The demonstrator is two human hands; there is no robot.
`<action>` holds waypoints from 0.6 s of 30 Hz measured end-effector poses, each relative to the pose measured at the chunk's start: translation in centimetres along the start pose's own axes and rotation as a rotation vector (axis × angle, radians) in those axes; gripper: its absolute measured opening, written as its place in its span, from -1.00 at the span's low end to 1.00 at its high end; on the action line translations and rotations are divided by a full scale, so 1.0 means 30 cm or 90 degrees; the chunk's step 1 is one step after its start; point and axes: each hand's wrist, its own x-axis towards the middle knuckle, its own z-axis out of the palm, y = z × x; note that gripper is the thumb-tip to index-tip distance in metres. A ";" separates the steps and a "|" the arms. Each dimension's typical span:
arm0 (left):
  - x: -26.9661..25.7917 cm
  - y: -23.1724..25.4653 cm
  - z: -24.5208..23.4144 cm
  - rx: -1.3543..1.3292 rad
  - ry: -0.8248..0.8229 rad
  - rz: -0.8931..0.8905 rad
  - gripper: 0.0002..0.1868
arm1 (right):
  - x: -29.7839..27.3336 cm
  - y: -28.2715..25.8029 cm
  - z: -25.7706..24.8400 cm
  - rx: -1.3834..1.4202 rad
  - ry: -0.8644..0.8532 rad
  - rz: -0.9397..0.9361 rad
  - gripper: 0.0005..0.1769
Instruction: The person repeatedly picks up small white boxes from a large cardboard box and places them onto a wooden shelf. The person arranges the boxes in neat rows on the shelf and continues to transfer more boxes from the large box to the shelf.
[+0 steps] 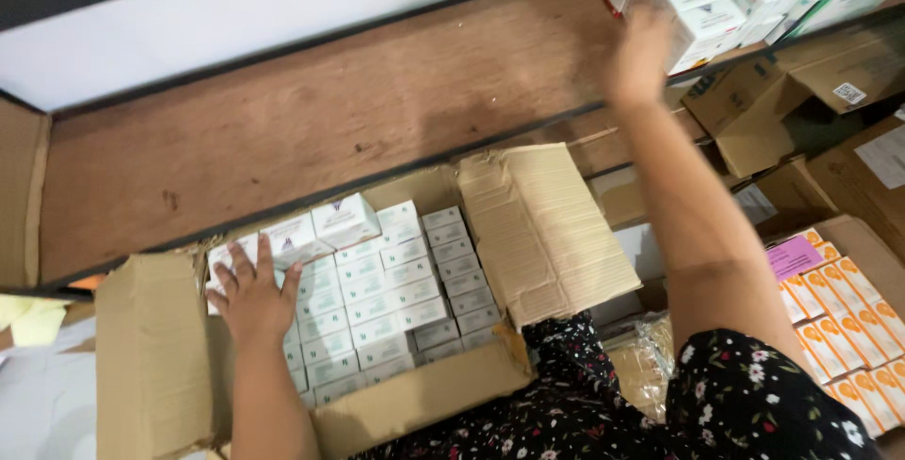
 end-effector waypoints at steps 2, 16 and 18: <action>0.008 -0.001 -0.002 0.001 -0.007 -0.002 -0.14 | 0.038 0.125 -0.039 -0.038 -0.063 0.169 -0.03; -0.002 0.016 0.006 -0.016 0.030 0.015 -0.16 | 0.050 0.469 -0.041 -0.456 -0.340 0.096 -0.42; -0.007 -0.001 -0.009 -0.001 0.001 -0.011 -0.17 | 0.049 0.409 -0.070 -0.376 -0.336 0.074 -0.42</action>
